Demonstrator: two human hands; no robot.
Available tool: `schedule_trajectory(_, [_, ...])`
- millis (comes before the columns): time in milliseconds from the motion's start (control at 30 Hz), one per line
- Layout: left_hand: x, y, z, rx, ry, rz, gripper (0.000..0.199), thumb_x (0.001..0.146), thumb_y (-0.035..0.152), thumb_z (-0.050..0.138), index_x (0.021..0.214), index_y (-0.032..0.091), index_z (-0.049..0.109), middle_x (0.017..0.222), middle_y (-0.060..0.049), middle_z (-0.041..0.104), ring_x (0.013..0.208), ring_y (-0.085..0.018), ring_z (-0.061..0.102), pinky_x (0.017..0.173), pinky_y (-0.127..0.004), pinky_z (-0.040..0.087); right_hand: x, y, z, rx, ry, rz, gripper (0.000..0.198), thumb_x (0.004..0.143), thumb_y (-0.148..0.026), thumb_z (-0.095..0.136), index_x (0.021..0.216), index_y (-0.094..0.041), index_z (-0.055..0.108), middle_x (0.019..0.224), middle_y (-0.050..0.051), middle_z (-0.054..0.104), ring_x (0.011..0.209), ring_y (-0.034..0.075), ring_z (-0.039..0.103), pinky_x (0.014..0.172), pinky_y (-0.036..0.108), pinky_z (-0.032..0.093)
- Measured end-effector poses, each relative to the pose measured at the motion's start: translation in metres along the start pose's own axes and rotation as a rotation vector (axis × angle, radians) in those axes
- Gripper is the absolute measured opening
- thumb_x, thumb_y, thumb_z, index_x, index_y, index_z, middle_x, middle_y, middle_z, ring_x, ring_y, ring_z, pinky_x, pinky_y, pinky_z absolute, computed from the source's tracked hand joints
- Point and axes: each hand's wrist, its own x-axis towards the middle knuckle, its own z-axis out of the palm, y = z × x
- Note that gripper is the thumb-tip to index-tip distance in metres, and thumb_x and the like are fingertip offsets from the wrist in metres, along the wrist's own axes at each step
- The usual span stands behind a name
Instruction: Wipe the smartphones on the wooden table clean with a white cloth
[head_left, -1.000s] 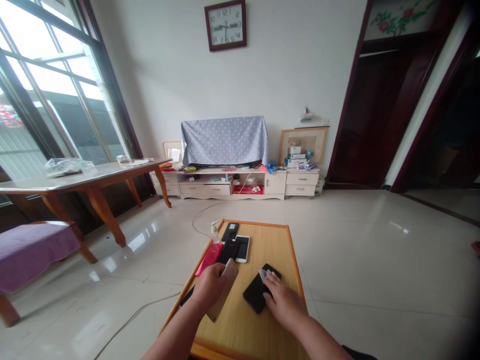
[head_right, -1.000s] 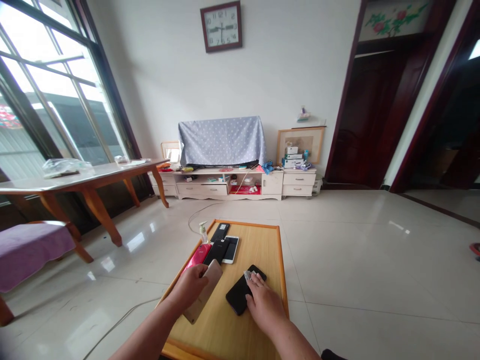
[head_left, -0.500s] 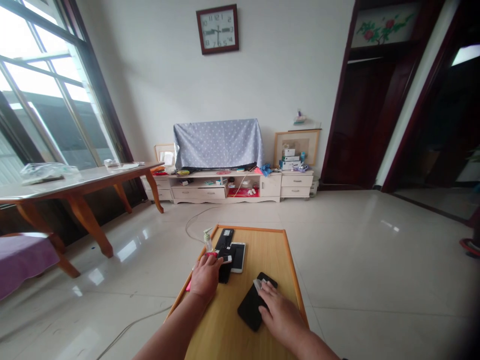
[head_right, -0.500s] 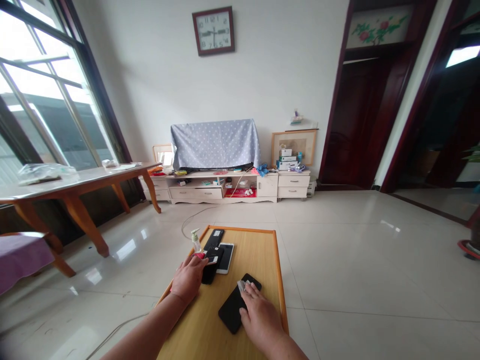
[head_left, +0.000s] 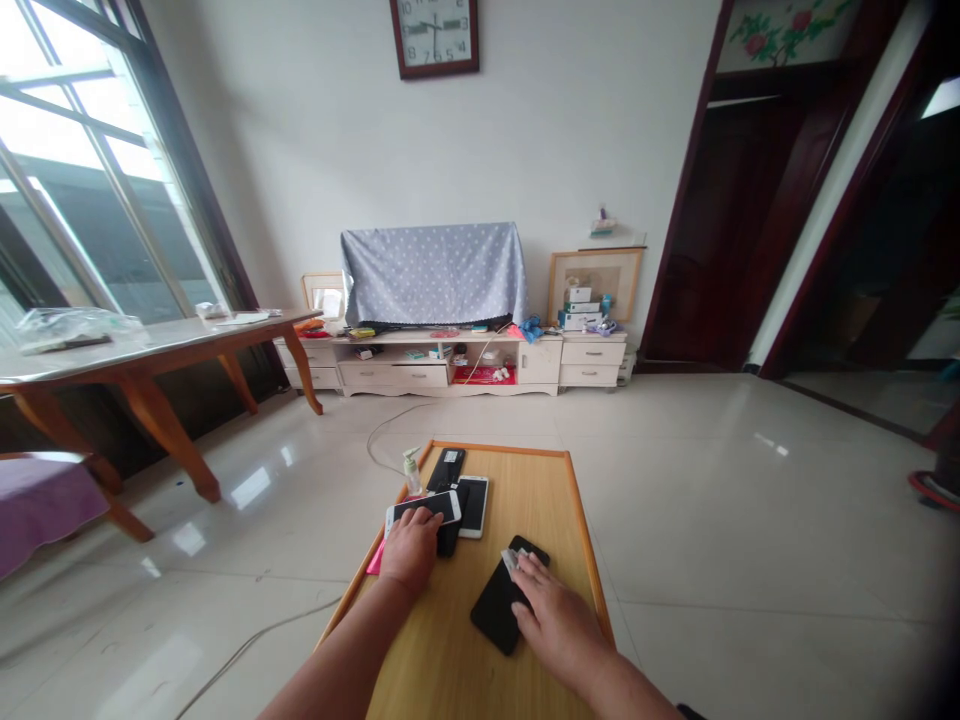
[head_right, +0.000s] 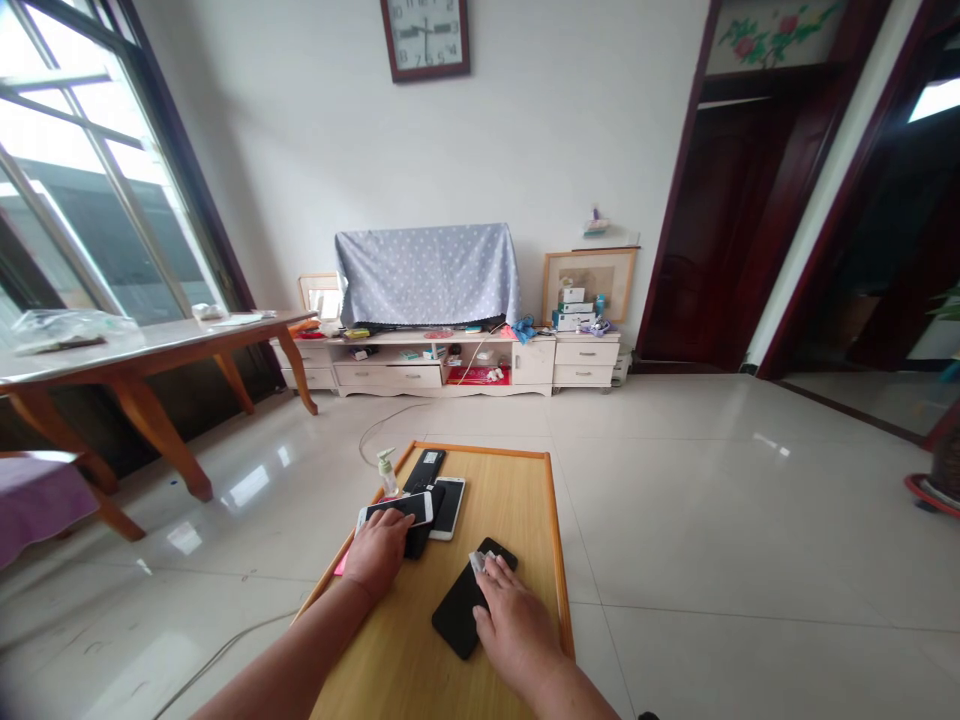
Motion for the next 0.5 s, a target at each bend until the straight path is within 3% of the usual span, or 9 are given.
schedule_trajectory(267, [-0.019, 0.022, -0.02, -0.05, 0.067, 0.014, 0.034, 0.095, 0.028, 0.043, 0.12, 0.03, 0.066, 0.118, -0.005, 0.064, 0.108, -0.025, 0.054, 0.09, -0.039, 0.04, -0.001, 0.002, 0.005, 0.006, 0.022, -0.016, 0.055, 0.091, -0.032, 0.048, 0.144, -0.019, 0.053, 0.157, 0.007, 0.04, 0.147, 0.023, 0.032, 0.118, 0.038, 0.032])
schedule_trajectory(500, [-0.093, 0.068, -0.024, -0.199, 0.074, 0.049, 0.033, 0.099, 0.039, 0.038, 0.118, 0.031, 0.065, 0.119, -0.005, 0.065, 0.107, -0.023, 0.056, 0.093, -0.037, 0.041, -0.003, 0.003, 0.009, -0.039, 0.037, -0.029, 0.053, 0.093, -0.031, 0.045, 0.144, -0.02, 0.052, 0.156, 0.008, 0.041, 0.146, 0.024, 0.033, 0.121, 0.044, 0.024])
